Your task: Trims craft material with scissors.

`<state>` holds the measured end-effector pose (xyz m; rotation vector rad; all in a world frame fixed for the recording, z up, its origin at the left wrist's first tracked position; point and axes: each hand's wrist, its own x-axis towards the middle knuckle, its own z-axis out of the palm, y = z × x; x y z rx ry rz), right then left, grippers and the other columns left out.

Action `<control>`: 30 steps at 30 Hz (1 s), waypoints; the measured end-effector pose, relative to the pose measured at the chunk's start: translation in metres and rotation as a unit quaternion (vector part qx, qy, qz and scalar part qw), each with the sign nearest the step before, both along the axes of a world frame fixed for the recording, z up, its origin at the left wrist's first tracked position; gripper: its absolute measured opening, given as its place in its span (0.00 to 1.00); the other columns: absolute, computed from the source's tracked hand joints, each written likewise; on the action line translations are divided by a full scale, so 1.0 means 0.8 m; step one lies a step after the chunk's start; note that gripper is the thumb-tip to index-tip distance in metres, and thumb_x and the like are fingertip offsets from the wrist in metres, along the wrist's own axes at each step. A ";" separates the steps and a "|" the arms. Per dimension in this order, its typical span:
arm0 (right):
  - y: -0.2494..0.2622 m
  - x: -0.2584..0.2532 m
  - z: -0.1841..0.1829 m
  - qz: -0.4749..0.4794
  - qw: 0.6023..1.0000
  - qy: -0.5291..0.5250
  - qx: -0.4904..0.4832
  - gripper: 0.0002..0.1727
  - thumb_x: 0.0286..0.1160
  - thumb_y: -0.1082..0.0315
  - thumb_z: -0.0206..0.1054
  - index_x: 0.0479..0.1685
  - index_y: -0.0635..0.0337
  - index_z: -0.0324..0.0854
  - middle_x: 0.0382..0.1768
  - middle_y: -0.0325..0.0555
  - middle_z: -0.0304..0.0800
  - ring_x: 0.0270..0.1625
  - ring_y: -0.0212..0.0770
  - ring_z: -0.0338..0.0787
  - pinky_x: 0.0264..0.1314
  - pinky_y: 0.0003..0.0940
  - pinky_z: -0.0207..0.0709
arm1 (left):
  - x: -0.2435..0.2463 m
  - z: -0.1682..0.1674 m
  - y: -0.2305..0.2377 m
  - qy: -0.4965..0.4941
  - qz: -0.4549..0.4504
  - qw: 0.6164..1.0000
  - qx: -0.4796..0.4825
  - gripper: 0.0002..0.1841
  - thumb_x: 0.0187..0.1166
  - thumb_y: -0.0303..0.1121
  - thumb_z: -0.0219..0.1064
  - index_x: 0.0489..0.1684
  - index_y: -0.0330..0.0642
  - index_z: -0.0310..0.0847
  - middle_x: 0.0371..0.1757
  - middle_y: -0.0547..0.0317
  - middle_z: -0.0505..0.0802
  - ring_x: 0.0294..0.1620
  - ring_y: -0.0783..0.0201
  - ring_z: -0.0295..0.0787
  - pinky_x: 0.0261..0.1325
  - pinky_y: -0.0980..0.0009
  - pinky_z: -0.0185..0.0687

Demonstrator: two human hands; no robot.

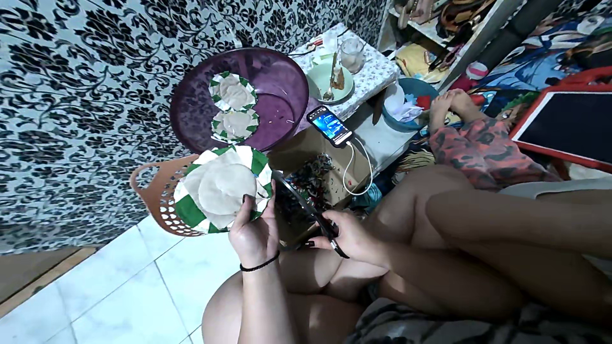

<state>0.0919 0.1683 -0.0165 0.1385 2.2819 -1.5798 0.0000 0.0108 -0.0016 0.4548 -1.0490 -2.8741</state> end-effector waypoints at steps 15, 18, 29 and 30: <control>-0.002 -0.004 -0.008 -0.023 0.998 -0.047 -0.018 0.39 0.65 0.43 0.80 0.68 0.64 0.79 0.55 0.53 0.87 0.53 0.42 0.87 0.60 0.41 0.81 | -0.003 0.001 -0.008 0.008 0.011 1.000 0.003 0.12 0.91 0.24 0.41 0.63 0.38 0.67 0.59 0.46 0.87 0.65 0.50 0.89 0.68 0.52 0.87; -0.002 -0.005 -0.009 -0.026 0.998 -0.047 -0.027 0.37 0.67 0.43 0.79 0.66 0.64 0.79 0.53 0.52 0.87 0.51 0.41 0.86 0.58 0.39 0.81 | -0.003 0.001 -0.006 0.006 0.010 1.000 -0.003 0.13 0.92 0.25 0.41 0.65 0.38 0.67 0.60 0.47 0.87 0.65 0.51 0.89 0.68 0.52 0.87; -0.003 -0.005 -0.007 -0.037 0.997 -0.058 -0.028 0.34 0.70 0.46 0.77 0.67 0.63 0.78 0.49 0.50 0.87 0.44 0.38 0.87 0.51 0.36 0.82 | -0.003 0.001 -0.007 0.006 0.024 1.000 -0.003 0.13 0.92 0.25 0.42 0.66 0.38 0.66 0.61 0.45 0.86 0.66 0.49 0.88 0.68 0.51 0.87; -0.001 -0.006 -0.006 -0.050 0.996 -0.059 -0.034 0.34 0.70 0.46 0.77 0.67 0.63 0.78 0.49 0.49 0.87 0.42 0.36 0.87 0.48 0.33 0.83 | -0.003 0.002 -0.007 0.003 0.026 1.000 0.001 0.13 0.92 0.25 0.42 0.66 0.37 0.66 0.61 0.45 0.86 0.66 0.48 0.88 0.68 0.51 0.87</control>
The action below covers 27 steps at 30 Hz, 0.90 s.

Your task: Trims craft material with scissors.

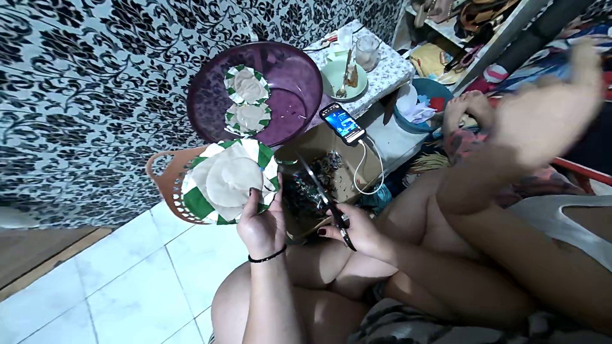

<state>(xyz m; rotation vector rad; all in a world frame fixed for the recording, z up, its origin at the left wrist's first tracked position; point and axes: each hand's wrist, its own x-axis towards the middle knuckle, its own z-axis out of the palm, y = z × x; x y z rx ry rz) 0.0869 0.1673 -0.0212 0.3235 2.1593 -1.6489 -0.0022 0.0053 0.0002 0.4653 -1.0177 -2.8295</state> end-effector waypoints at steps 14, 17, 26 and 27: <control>-0.008 0.020 -0.012 0.119 0.959 0.057 -0.253 0.35 0.77 0.48 0.68 0.69 0.70 0.71 0.47 0.40 0.81 0.33 0.24 0.83 0.37 0.21 0.82 | 0.005 -0.004 0.006 0.008 -0.006 0.999 -0.031 0.10 0.91 0.26 0.46 0.61 0.40 0.71 0.55 0.52 0.88 0.59 0.57 0.88 0.67 0.56 0.86; -0.009 0.021 -0.013 0.100 0.963 0.079 -0.239 0.36 0.76 0.47 0.69 0.69 0.71 0.72 0.47 0.40 0.82 0.33 0.23 0.83 0.37 0.20 0.82 | 0.012 -0.002 0.017 0.000 0.001 0.999 -0.046 0.09 0.90 0.25 0.47 0.57 0.40 0.72 0.51 0.53 0.88 0.56 0.59 0.89 0.66 0.56 0.86; -0.006 0.015 -0.009 0.010 0.967 0.104 -0.232 0.27 0.80 0.56 0.67 0.66 0.72 0.74 0.45 0.41 0.84 0.27 0.24 0.83 0.31 0.21 0.83 | 0.034 -0.007 0.048 0.005 -0.011 0.996 -0.093 0.09 0.89 0.23 0.48 0.55 0.38 0.73 0.48 0.53 0.90 0.52 0.59 0.91 0.63 0.56 0.88; -0.006 0.014 -0.008 0.005 0.967 0.104 -0.234 0.27 0.81 0.56 0.67 0.66 0.72 0.74 0.45 0.41 0.84 0.26 0.24 0.82 0.31 0.20 0.83 | 0.036 -0.007 0.048 0.007 -0.014 0.996 -0.090 0.09 0.89 0.23 0.47 0.55 0.37 0.73 0.48 0.53 0.90 0.52 0.59 0.91 0.62 0.55 0.89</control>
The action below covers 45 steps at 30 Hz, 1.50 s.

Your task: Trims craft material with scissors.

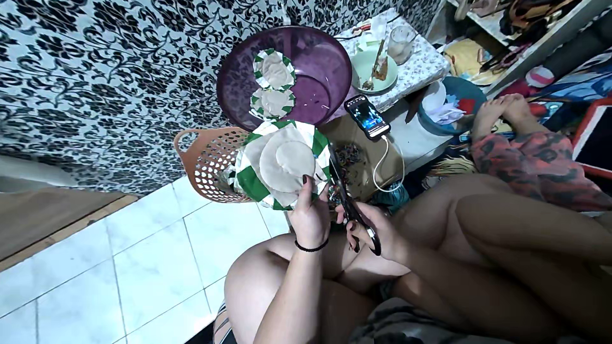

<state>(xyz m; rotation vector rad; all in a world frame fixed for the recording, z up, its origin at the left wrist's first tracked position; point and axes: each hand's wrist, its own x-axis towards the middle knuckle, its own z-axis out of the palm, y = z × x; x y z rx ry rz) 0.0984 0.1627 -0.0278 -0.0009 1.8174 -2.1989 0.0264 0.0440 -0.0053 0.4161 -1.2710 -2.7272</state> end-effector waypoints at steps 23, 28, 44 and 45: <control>-0.001 -0.002 0.001 -0.040 0.999 -0.016 0.032 0.18 0.78 0.59 0.71 0.53 0.67 0.80 0.30 0.35 0.80 0.21 0.22 0.76 0.25 0.18 0.76 | 0.007 -0.004 0.013 0.000 0.042 0.999 0.007 0.09 0.90 0.24 0.46 0.55 0.39 0.72 0.47 0.53 0.89 0.52 0.58 0.91 0.62 0.52 0.89; 0.001 -0.002 0.002 -0.039 0.999 -0.016 0.026 0.16 0.78 0.60 0.71 0.51 0.65 0.80 0.27 0.32 0.79 0.18 0.20 0.75 0.22 0.17 0.74 | 0.004 -0.003 0.006 0.003 0.037 0.999 0.008 0.11 0.91 0.26 0.44 0.59 0.38 0.71 0.52 0.50 0.89 0.57 0.55 0.91 0.62 0.50 0.89; 0.005 -0.007 0.001 -0.037 0.998 0.000 0.056 0.14 0.74 0.63 0.73 0.48 0.65 0.82 0.27 0.32 0.79 0.19 0.19 0.74 0.23 0.15 0.74 | -0.010 0.006 -0.019 0.010 0.005 0.999 0.037 0.14 0.92 0.26 0.40 0.61 0.35 0.71 0.56 0.42 0.90 0.55 0.44 0.93 0.58 0.43 0.91; 0.005 -0.006 0.000 -0.039 0.998 0.002 0.056 0.14 0.74 0.63 0.73 0.48 0.65 0.81 0.27 0.32 0.79 0.19 0.18 0.74 0.23 0.15 0.73 | -0.010 0.006 -0.019 0.008 0.001 0.999 0.039 0.15 0.92 0.26 0.39 0.61 0.36 0.71 0.57 0.43 0.90 0.56 0.44 0.93 0.59 0.43 0.91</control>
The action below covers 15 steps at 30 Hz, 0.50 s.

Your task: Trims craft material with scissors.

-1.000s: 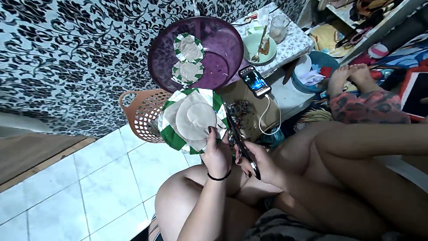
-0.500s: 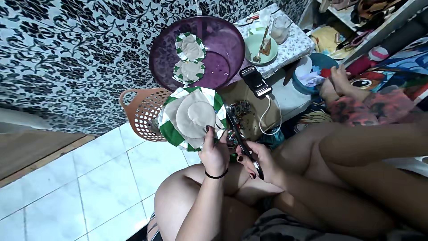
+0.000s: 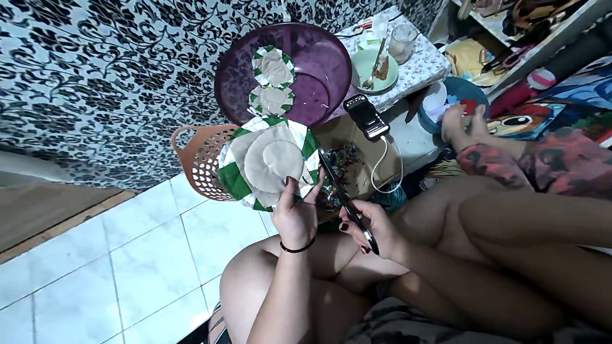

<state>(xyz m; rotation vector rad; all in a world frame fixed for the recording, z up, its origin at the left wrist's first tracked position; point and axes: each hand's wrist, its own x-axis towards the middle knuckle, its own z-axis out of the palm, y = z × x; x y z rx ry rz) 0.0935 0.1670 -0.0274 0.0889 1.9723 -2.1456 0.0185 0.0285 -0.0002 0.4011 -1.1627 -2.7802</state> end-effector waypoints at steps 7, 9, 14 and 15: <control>-0.001 0.004 -0.002 -0.020 1.000 0.013 0.007 0.12 0.74 0.65 0.73 0.46 0.65 0.83 0.31 0.34 0.83 0.20 0.18 0.75 0.24 0.14 0.73 | -0.003 0.001 -0.004 0.001 -0.023 0.999 0.025 0.15 0.92 0.27 0.38 0.61 0.38 0.71 0.58 0.44 0.89 0.59 0.45 0.91 0.61 0.42 0.89; -0.001 0.003 0.000 -0.014 1.000 0.007 0.007 0.12 0.74 0.64 0.73 0.46 0.65 0.82 0.29 0.33 0.82 0.19 0.18 0.74 0.23 0.14 0.73 | -0.005 0.003 -0.010 0.001 -0.037 0.999 0.036 0.16 0.92 0.29 0.37 0.64 0.39 0.70 0.60 0.44 0.88 0.61 0.43 0.90 0.63 0.40 0.88; -0.004 0.002 -0.001 0.005 1.000 -0.009 -0.007 0.13 0.75 0.64 0.73 0.47 0.65 0.82 0.27 0.33 0.80 0.17 0.19 0.73 0.21 0.16 0.72 | -0.008 0.006 -0.026 0.019 -0.076 0.997 0.027 0.17 0.90 0.28 0.38 0.61 0.40 0.73 0.58 0.46 0.90 0.61 0.45 0.91 0.64 0.42 0.88; -0.005 0.003 -0.002 0.005 1.000 -0.009 -0.011 0.13 0.75 0.64 0.73 0.47 0.65 0.82 0.27 0.34 0.80 0.17 0.20 0.73 0.21 0.16 0.72 | -0.008 0.005 -0.029 0.034 -0.090 0.995 0.026 0.18 0.89 0.30 0.37 0.62 0.40 0.73 0.60 0.46 0.90 0.62 0.46 0.90 0.66 0.43 0.86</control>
